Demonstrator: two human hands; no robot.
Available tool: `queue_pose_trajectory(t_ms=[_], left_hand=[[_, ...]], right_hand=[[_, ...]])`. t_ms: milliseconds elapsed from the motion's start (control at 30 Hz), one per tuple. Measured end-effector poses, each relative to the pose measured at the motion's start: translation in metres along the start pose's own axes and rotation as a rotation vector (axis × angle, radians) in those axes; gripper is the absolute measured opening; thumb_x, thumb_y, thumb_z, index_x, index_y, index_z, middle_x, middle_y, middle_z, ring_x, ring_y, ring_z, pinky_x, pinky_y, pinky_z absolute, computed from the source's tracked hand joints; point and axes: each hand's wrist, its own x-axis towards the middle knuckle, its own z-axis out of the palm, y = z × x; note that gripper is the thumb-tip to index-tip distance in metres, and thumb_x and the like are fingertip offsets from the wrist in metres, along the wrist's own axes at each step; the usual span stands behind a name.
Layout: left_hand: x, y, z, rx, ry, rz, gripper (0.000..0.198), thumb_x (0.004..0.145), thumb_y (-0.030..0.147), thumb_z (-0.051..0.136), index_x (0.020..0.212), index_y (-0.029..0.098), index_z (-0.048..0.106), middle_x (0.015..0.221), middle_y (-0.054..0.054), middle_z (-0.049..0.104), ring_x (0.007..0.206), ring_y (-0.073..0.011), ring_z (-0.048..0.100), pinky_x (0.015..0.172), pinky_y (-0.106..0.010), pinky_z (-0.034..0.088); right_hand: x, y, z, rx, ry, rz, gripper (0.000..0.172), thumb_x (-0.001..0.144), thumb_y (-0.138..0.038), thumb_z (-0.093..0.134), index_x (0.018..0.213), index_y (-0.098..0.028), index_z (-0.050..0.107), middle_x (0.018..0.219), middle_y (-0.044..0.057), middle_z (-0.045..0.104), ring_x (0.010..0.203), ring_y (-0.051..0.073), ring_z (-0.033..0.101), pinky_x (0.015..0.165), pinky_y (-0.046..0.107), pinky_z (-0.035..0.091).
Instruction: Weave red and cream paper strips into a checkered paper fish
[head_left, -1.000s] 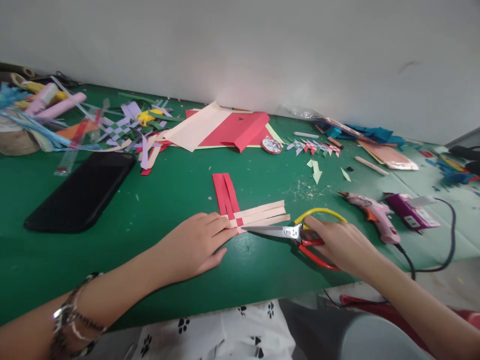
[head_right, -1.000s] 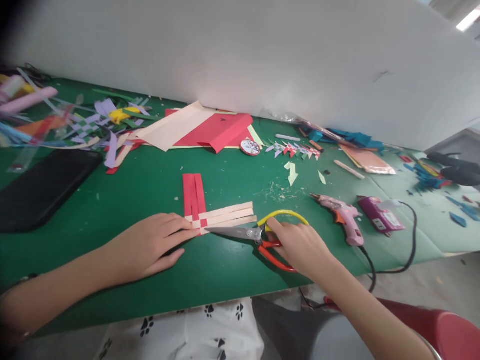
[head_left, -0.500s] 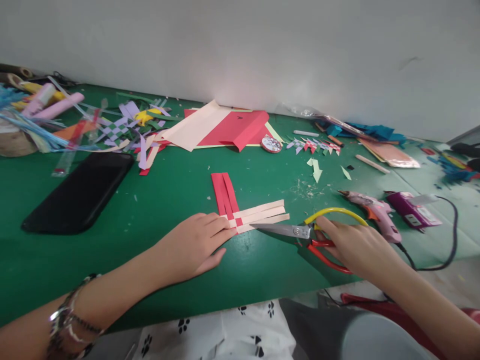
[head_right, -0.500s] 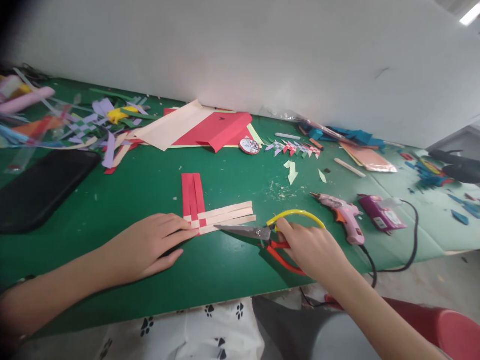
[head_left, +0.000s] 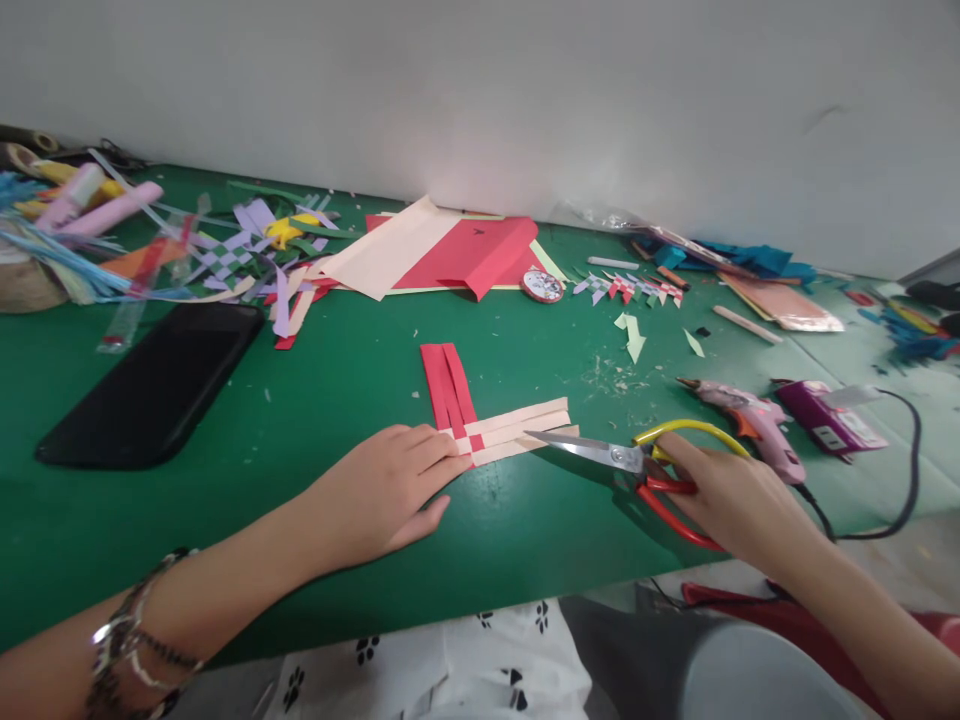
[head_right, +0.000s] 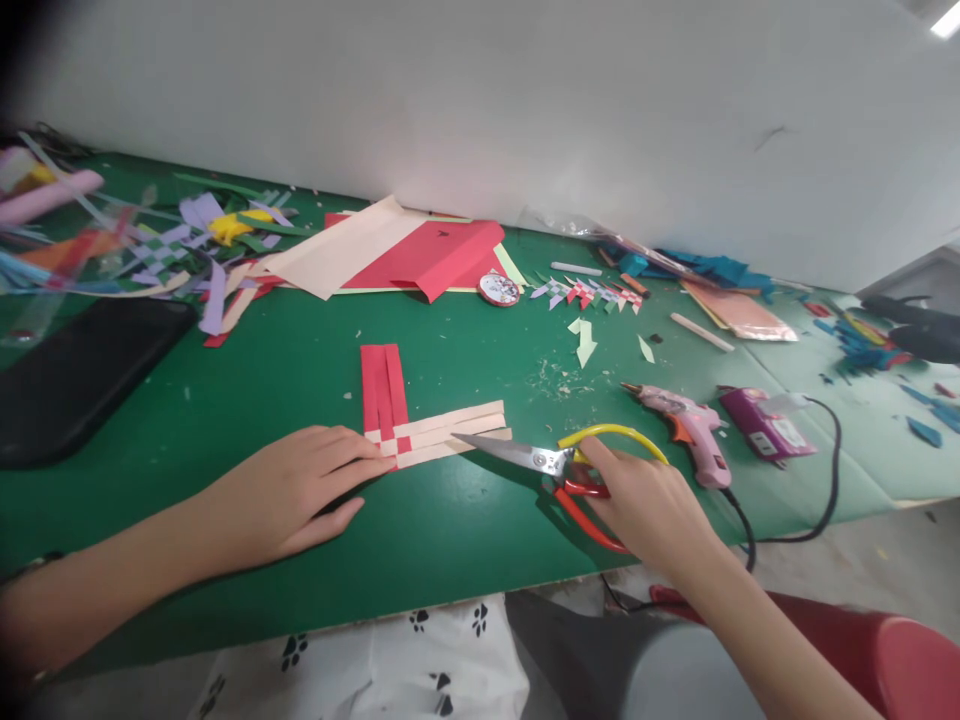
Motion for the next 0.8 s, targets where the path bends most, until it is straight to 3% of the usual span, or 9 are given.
queue_pose_trajectory(t_ms=[267,800], left_hand=[[-0.001,0.001,-0.001,-0.001,-0.009,-0.010,0.028,0.083,0.015,0.037,0.104,0.013,0.054,0.097,-0.008,0.062,0.085,-0.0200,0.056,0.070,-0.033,0.046],[-0.001,0.002,-0.001,0.002,-0.008,-0.014,0.029,0.083,0.015,0.036,0.106,0.014,0.054,0.099,-0.008,0.062,0.087,-0.0195,0.056,0.072,-0.033,0.046]], right_hand=[[-0.007,-0.010,0.002,-0.021,-0.049,-0.024,0.023,0.064,-0.013,0.045,0.084,-0.022,0.052,0.054,-0.001,0.060,0.042,0.015,0.051,0.040,0.023,0.014],[-0.011,0.000,0.012,0.011,-0.054,0.049,0.021,0.064,-0.014,0.046,0.082,-0.022,0.053,0.060,0.001,0.062,0.044,0.016,0.052,0.039,0.022,0.016]])
